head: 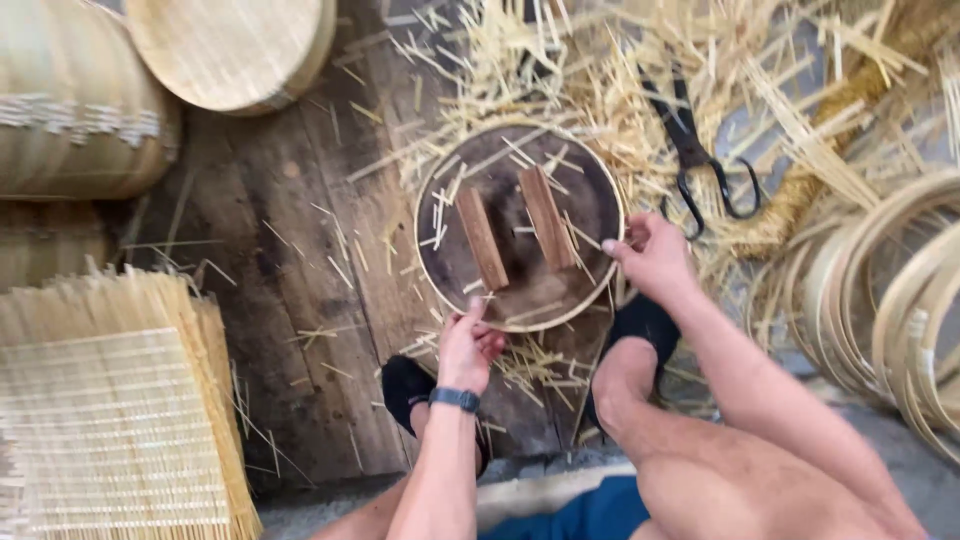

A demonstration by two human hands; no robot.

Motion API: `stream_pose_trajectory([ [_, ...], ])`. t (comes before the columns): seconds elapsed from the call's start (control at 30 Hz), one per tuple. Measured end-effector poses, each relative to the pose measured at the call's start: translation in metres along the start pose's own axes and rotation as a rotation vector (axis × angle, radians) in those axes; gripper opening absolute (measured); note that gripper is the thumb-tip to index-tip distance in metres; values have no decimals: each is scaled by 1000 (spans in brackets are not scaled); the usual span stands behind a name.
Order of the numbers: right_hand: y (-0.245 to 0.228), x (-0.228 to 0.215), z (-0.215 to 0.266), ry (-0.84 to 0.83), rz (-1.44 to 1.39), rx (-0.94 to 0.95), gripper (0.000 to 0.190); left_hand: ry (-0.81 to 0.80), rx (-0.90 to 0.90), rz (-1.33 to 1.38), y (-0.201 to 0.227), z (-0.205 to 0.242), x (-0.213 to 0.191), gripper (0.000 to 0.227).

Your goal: The recorder is assembling and weaving bamboo strips into circular steamer components using a wooden form and shears.

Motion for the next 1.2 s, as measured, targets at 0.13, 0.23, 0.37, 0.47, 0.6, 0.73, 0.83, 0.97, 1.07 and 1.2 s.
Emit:
stream_pose_trajectory([
  [0.13,-100,2,54,380,344,-470,49,-139,234,-135,63,39,15,27],
  [0.23,-144,26,62,95,141,-462,56,-262,832,-551,140,118,69,29],
  [0.37,-164,45,82,-158,-168,-421,63,-450,1283,-826,178,186,119,40],
  [0.47,-158,49,87,-226,-606,-244,62,-452,1481,-828,165,182,142,49],
  [0.6,-134,34,88,-220,-665,-243,57,-652,1219,-567,142,148,146,60],
  [0.73,-102,19,80,-332,-786,-297,50,-635,1389,-811,146,177,167,57],
  [0.83,-55,9,62,-381,-896,-339,50,-691,1461,-874,149,196,182,55],
  [0.97,17,-16,57,-548,-1100,-418,55,-737,1430,-704,155,167,188,47],
  [1.07,42,-17,56,-485,-1052,-236,64,-565,1409,-656,206,109,160,53],
  [1.2,97,43,9,-461,-1052,-243,57,-257,1362,-663,278,104,128,72],
])
Point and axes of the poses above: each hand's wrist, its own z-axis away from the middle knuckle, its own x-axis out of the palm, y = z × x, the point moved 3 cm from there along -z, towards the middle knuckle, and after that the axes turned 13 degrees about z, right-handed, at the moved point
